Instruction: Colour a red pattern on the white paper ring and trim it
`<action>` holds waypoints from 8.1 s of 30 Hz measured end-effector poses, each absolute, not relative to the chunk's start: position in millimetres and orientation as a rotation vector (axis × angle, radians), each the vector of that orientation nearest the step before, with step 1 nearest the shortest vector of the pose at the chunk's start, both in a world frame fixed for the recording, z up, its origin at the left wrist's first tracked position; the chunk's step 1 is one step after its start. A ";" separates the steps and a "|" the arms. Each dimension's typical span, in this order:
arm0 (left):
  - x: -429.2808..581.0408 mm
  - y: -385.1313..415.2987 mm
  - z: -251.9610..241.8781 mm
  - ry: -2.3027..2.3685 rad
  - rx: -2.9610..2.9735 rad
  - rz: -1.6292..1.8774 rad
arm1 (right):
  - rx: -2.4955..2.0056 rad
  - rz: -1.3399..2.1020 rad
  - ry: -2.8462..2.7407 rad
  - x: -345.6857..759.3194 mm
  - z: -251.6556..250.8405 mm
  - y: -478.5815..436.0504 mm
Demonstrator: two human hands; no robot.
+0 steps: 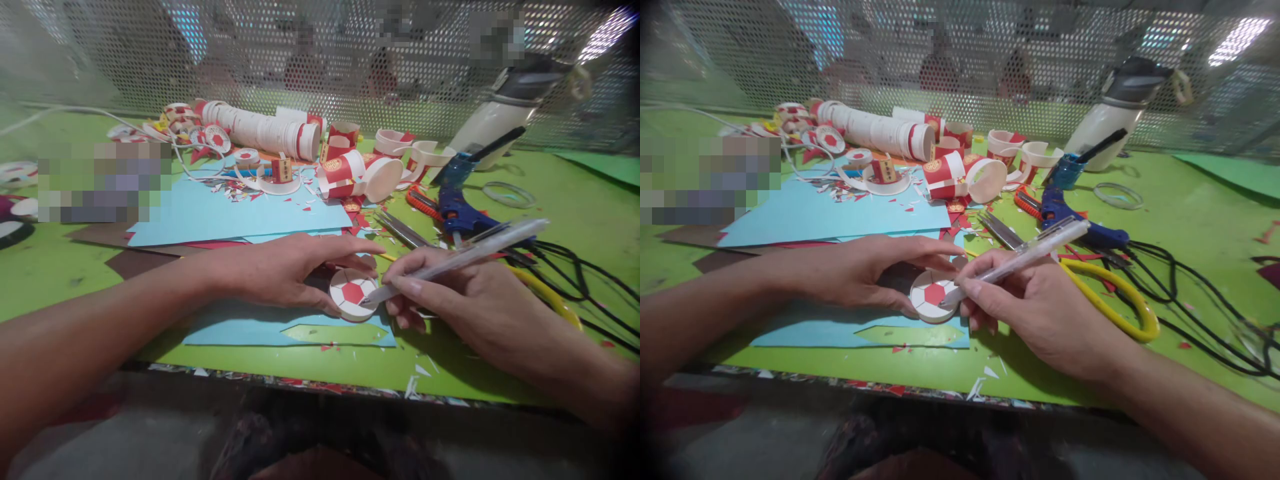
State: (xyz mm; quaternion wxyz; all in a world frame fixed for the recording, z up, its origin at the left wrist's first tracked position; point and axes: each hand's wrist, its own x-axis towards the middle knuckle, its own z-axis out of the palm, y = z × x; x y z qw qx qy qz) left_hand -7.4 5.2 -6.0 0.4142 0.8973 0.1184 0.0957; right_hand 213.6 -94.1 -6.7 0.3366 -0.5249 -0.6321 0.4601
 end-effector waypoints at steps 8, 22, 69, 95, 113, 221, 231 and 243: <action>-6.6 4.2 -4.2 0.275 2.243 0.231 | -1.368 1.208 -1.637 213.4 -8.1 -94.9; -5.2 4.0 -3.9 0.271 2.177 0.255 | -1.345 1.224 -1.641 211.8 -6.5 -94.5; -4.1 -1.2 -6.4 0.297 2.384 0.276 | -1.338 1.377 -1.551 210.7 -5.6 -94.3; -0.6 -3.7 -11.5 0.274 2.367 0.377 | -1.302 1.269 -1.634 214.0 -8.4 -94.9; -0.9 -3.2 -11.0 0.282 2.403 0.351 | -1.329 1.285 -1.621 213.1 -7.5 -95.3; -5.5 -8.6 6.3 0.371 2.598 0.660 | -1.308 0.461 -1.643 212.8 -7.5 -95.6; -10.0 -31.2 12.2 0.449 2.572 0.805 | -1.078 0.754 -1.602 197.6 6.1 -101.2; -3.4 3.4 10.2 0.513 2.429 1.040 | -0.918 1.061 -1.384 189.1 0.3 -38.8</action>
